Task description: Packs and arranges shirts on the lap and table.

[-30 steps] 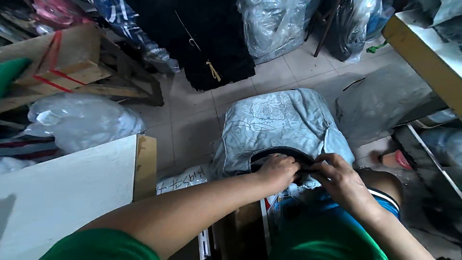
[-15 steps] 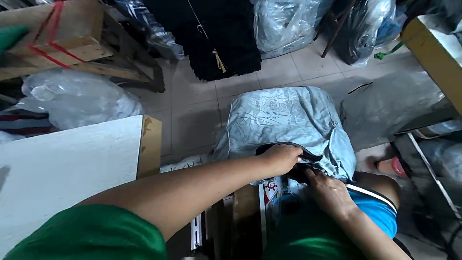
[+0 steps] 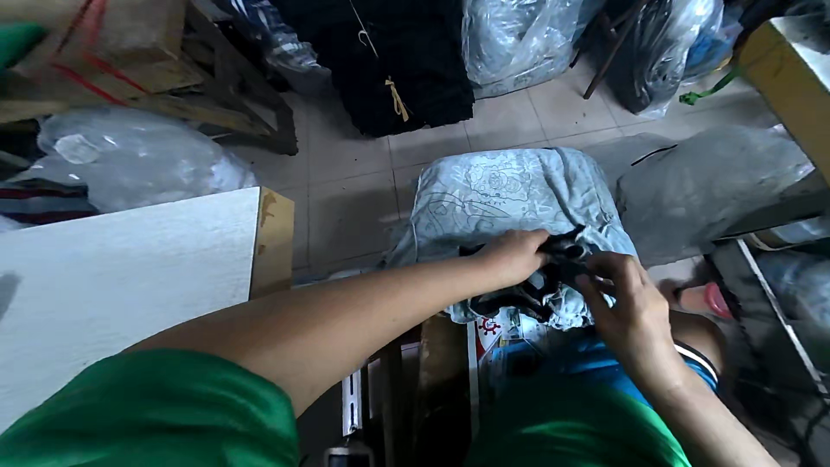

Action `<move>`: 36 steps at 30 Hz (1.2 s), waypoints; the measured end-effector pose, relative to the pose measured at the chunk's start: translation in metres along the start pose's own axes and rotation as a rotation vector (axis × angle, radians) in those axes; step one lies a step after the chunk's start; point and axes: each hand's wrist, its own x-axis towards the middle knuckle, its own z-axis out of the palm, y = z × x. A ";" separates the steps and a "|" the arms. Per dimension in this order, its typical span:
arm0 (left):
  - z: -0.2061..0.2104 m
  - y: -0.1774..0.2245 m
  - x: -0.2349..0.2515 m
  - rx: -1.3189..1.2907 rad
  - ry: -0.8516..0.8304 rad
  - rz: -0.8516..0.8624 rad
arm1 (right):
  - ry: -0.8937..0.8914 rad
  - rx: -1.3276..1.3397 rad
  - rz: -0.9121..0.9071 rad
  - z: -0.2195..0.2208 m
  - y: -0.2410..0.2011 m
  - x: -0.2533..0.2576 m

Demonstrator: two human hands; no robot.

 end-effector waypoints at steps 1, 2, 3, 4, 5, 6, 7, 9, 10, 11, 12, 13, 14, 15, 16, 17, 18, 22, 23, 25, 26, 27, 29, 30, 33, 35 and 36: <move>-0.005 0.000 0.001 -0.029 0.002 -0.018 | 0.007 0.017 -0.082 0.008 -0.001 -0.005; -0.008 0.001 0.002 -0.034 -0.008 -0.031 | -0.020 0.007 -0.156 0.018 -0.001 -0.011; -0.011 0.002 0.002 -0.019 -0.025 -0.039 | -0.089 -0.032 -0.202 0.027 0.000 -0.015; -0.011 0.002 0.003 -0.002 -0.042 -0.039 | -0.183 -0.092 -0.202 0.034 0.003 -0.018; -0.011 0.003 0.003 0.012 -0.056 -0.036 | -0.317 -0.159 -0.139 0.038 0.005 -0.018; -0.011 0.004 0.002 0.023 -0.070 -0.038 | -0.478 -0.218 -0.028 0.039 0.005 -0.014; -0.011 0.004 0.001 0.031 -0.080 -0.040 | -0.656 -0.263 0.100 0.038 0.002 -0.008; -0.010 0.004 0.000 0.038 -0.081 -0.033 | -0.793 -0.302 0.199 0.032 -0.002 0.001; -0.010 0.003 0.000 0.039 -0.080 -0.027 | -0.770 -0.301 0.204 0.026 -0.004 0.001; -0.009 0.002 0.000 0.043 -0.081 -0.022 | -0.686 -0.283 0.177 0.019 -0.005 -0.001; -0.008 0.000 0.001 0.055 -0.089 -0.016 | -0.556 -0.248 0.118 0.012 -0.004 -0.003; -0.005 -0.002 0.001 0.074 -0.105 -0.004 | -0.426 -0.209 0.047 0.005 -0.001 -0.004; -0.001 -0.004 0.000 0.099 -0.124 0.010 | -0.336 -0.167 -0.005 -0.003 0.002 -0.001; 0.002 -0.004 0.000 0.135 -0.146 0.021 | -0.273 -0.133 -0.048 -0.010 0.006 0.004; 0.004 -0.003 -0.001 0.170 -0.153 0.027 | -0.237 -0.098 -0.058 -0.017 0.010 0.010; 0.006 -0.002 -0.001 0.203 -0.138 0.033 | -0.211 -0.068 -0.047 -0.020 0.011 0.015; 0.006 -0.003 -0.001 0.225 -0.113 0.041 | -0.181 -0.061 -0.040 -0.021 0.011 0.019; 0.000 -0.005 0.001 0.109 -0.023 -0.023 | -0.032 -0.080 -0.152 -0.002 -0.003 0.008; -0.003 -0.004 0.001 0.074 -0.029 -0.053 | -0.027 -0.086 -0.224 0.006 -0.006 0.000; -0.005 -0.003 0.002 0.037 -0.042 -0.086 | -0.132 -0.121 -0.281 0.022 -0.006 -0.018; -0.004 -0.003 0.003 0.032 -0.052 -0.088 | -0.246 -0.156 -0.223 0.028 -0.004 -0.026; -0.003 -0.003 0.004 0.032 -0.059 -0.085 | -0.386 -0.194 -0.107 0.031 -0.002 -0.030; -0.002 -0.004 0.003 0.034 -0.067 -0.077 | -0.549 -0.269 0.071 0.033 0.002 -0.032; -0.003 -0.004 0.002 0.043 -0.081 -0.077 | -0.538 -0.287 0.084 0.031 0.003 -0.033; -0.001 -0.004 0.001 0.097 -0.113 -0.049 | -0.411 -0.231 0.055 0.008 0.000 -0.028; 0.003 -0.004 0.000 0.158 -0.142 -0.033 | -0.301 -0.170 0.013 -0.011 0.001 -0.014; 0.005 -0.002 -0.001 0.196 -0.158 -0.027 | -0.268 -0.144 0.003 -0.020 0.002 -0.006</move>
